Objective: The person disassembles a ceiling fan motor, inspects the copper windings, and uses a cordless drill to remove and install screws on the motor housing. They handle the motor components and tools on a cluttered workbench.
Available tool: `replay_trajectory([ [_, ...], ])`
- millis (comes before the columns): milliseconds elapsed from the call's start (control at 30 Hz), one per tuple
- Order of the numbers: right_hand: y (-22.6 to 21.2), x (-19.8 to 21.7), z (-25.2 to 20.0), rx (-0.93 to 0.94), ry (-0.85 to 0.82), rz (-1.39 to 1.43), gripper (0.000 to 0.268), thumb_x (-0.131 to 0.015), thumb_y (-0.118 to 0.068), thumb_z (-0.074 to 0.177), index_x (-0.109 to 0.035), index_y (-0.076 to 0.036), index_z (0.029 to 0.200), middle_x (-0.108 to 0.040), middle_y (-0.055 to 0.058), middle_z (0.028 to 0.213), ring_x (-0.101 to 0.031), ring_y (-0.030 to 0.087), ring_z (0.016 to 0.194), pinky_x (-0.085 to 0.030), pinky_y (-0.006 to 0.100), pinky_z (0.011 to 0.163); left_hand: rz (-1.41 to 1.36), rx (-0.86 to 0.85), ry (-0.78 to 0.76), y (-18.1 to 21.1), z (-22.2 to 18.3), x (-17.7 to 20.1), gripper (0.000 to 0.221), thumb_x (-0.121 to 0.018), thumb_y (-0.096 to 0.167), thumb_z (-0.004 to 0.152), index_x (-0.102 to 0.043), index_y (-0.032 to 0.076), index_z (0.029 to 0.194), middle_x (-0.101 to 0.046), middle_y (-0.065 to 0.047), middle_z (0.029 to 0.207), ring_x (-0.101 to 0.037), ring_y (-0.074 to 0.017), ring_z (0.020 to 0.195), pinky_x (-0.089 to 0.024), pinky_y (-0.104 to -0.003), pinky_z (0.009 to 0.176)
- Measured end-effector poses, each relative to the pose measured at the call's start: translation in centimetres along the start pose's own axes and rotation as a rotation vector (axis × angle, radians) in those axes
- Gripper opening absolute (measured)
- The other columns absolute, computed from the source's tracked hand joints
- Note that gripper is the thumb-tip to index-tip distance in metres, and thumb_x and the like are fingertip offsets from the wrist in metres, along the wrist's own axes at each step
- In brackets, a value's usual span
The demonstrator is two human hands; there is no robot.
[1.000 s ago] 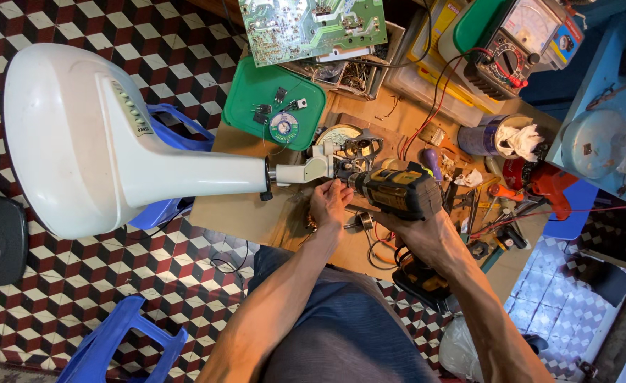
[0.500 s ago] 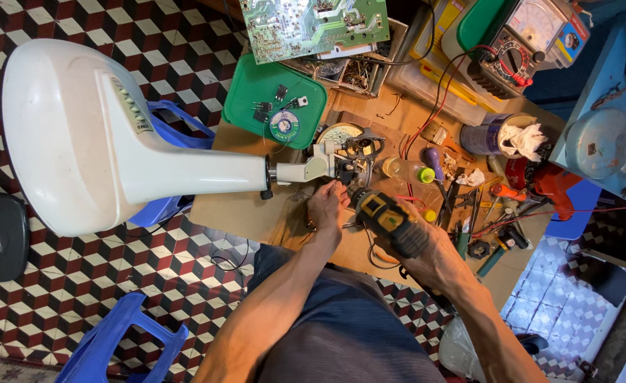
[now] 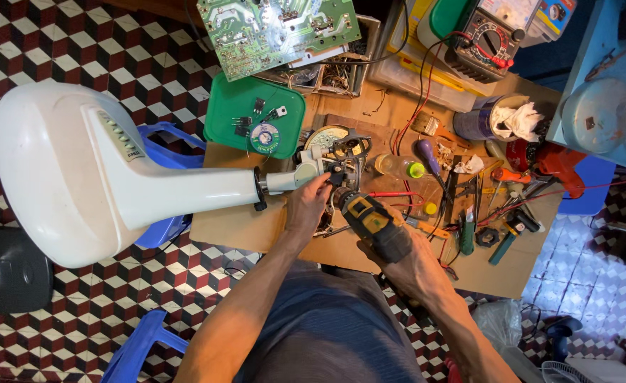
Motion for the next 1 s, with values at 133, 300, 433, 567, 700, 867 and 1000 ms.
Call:
replay_trajectory([
  [133, -0.3, 0.4, 0.4, -0.135, 0.005, 0.187, 0.046, -0.077, -0.034, 0.083, -0.068, -0.007, 0.119, -0.071, 0.01, 0.083, -0.069, 0.021, 0.069, -0.058, 0.039, 0.062, 0.101, -0.17, 0.078, 1.1, 0.2, 0.7, 0.023, -0.075, 0.015, 0.091, -0.077, 0.005, 0.112, -0.077, -0.015, 0.102, -0.075, -0.0307, 0.084, -0.059, -0.039, 0.072],
  [300, -0.3, 1.5, -0.2, -0.321, 0.013, 0.347, 0.04, -0.078, -0.036, 0.084, -0.071, -0.003, 0.106, -0.069, 0.006, 0.074, -0.066, 0.016, 0.059, -0.057, 0.034, 0.055, 0.091, -0.266, 0.109, 0.1, 0.0, 0.5, 0.017, -0.074, 0.014, 0.092, -0.076, 0.005, 0.107, -0.077, -0.014, 0.102, -0.076, -0.0293, 0.084, -0.061, -0.037, 0.071],
  [433, -0.5, 3.9, -0.7, -0.342, 0.125, 0.384, 0.041, -0.078, -0.034, 0.081, -0.072, -0.007, 0.111, -0.068, 0.007, 0.072, -0.063, 0.016, 0.056, -0.053, 0.035, 0.052, 0.136, -0.296, 0.106, 0.5, 0.5, 0.8, 0.016, -0.075, 0.014, 0.091, -0.077, 0.004, 0.104, -0.076, -0.015, 0.097, -0.074, -0.0319, 0.083, -0.059, -0.039, 0.069],
  [567, 0.3, 5.0, 0.9, -0.312, 0.15, 0.42, 0.04, -0.077, -0.033, 0.083, -0.074, -0.003, 0.111, -0.068, 0.01, 0.073, -0.06, 0.018, 0.059, -0.049, 0.036, 0.054, 0.133, -0.253, 0.111, 1.3, 0.6, 0.7, 0.015, -0.077, 0.016, 0.09, -0.077, 0.005, 0.101, -0.076, -0.015, 0.093, -0.074, -0.0323, 0.08, -0.059, -0.039, 0.067],
  [700, 0.8, 5.7, 2.5, -0.193, 0.15, 0.293, 0.043, -0.074, -0.032, 0.083, -0.071, -0.005, 0.115, -0.071, 0.004, 0.083, -0.063, 0.014, 0.069, -0.053, 0.033, 0.061, 0.159, -0.002, -0.039, 2.7, 2.4, 1.3, 0.015, -0.078, 0.019, 0.088, -0.077, 0.006, 0.095, -0.076, -0.015, 0.085, -0.074, -0.0309, 0.074, -0.057, -0.042, 0.066],
  [867, 1.3, 5.6, 2.6, -0.188, 0.139, 0.317, 0.042, -0.074, -0.032, 0.083, -0.07, -0.005, 0.115, -0.071, 0.004, 0.083, -0.062, 0.014, 0.07, -0.053, 0.033, 0.061, 0.305, -0.131, -0.21, 3.7, 4.1, 1.7, 0.035, -0.076, 0.008, 0.085, -0.067, 0.003, 0.119, -0.071, -0.019, 0.111, -0.071, -0.0348, 0.094, -0.056, -0.045, 0.082],
  [1000, 1.7, 5.5, 2.4, -0.236, 0.13, 0.31, 0.041, -0.074, -0.033, 0.084, -0.072, -0.005, 0.113, -0.07, 0.006, 0.078, -0.062, 0.016, 0.066, -0.053, 0.035, 0.059, 0.353, -0.256, -0.372, 3.2, 5.7, 1.5, 0.044, -0.072, 0.004, 0.087, -0.061, 0.002, 0.129, -0.063, -0.02, 0.134, -0.068, -0.0389, 0.11, -0.056, -0.043, 0.096],
])
Point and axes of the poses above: each hand's wrist, its own z-axis towards the middle knuckle, its own x-axis out of the back of the hand, y = z × x, the point moved 1 cm from there along z, towards the middle knuckle
